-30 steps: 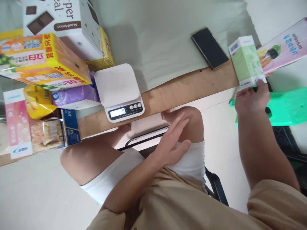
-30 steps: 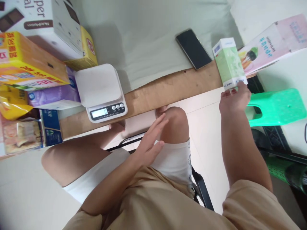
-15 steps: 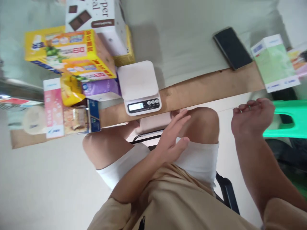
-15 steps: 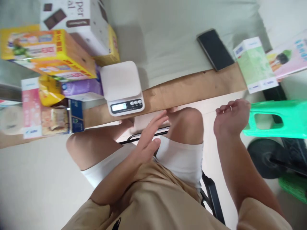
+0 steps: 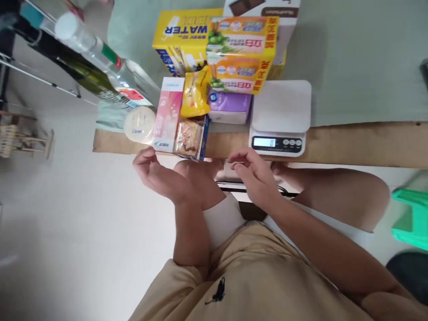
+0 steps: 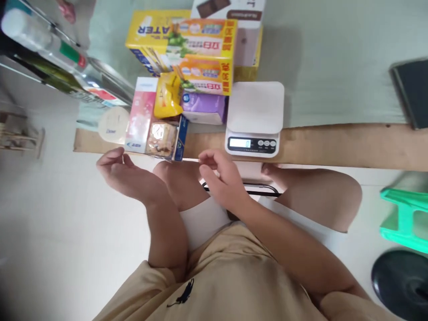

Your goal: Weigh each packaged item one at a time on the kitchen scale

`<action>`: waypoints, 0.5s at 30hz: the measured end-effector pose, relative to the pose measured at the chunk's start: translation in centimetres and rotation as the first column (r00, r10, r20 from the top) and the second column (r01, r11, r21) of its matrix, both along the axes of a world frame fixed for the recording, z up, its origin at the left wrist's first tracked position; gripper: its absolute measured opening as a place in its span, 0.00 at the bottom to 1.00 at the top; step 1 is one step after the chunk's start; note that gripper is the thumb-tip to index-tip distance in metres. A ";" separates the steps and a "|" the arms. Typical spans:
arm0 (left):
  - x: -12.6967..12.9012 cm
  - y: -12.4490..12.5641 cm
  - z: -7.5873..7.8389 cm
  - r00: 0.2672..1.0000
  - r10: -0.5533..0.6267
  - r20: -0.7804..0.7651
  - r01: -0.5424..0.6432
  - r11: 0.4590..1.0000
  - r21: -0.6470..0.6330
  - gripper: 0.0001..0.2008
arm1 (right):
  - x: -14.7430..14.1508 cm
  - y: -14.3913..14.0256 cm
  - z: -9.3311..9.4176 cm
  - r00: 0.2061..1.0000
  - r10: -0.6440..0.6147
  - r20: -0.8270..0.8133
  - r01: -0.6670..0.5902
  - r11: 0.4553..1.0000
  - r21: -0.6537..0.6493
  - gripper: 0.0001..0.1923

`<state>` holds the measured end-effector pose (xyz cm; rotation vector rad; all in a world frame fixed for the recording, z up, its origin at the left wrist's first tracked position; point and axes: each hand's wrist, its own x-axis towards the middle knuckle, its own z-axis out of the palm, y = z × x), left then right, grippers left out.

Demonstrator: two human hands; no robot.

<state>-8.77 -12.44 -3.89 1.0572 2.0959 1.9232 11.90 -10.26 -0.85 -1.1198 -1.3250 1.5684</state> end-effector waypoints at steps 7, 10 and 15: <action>2.8 0.6 -0.1 0.975 0.160 -0.157 -0.125 0.969 0.213 0.13 | -5.4 0.8 -0.5 0.988 0.097 0.120 -0.106 0.992 0.071 0.20; 4.6 -0.2 0.6 0.949 0.031 -0.313 -0.020 0.999 0.038 0.19 | -6.5 0.9 -0.4 0.973 0.106 0.206 -0.139 0.979 0.152 0.24; 5.3 -1.0 0.5 0.962 -0.053 -0.269 0.004 0.984 -0.180 0.25 | -7.3 0.7 -0.3 0.964 0.089 0.249 -0.138 0.972 0.189 0.26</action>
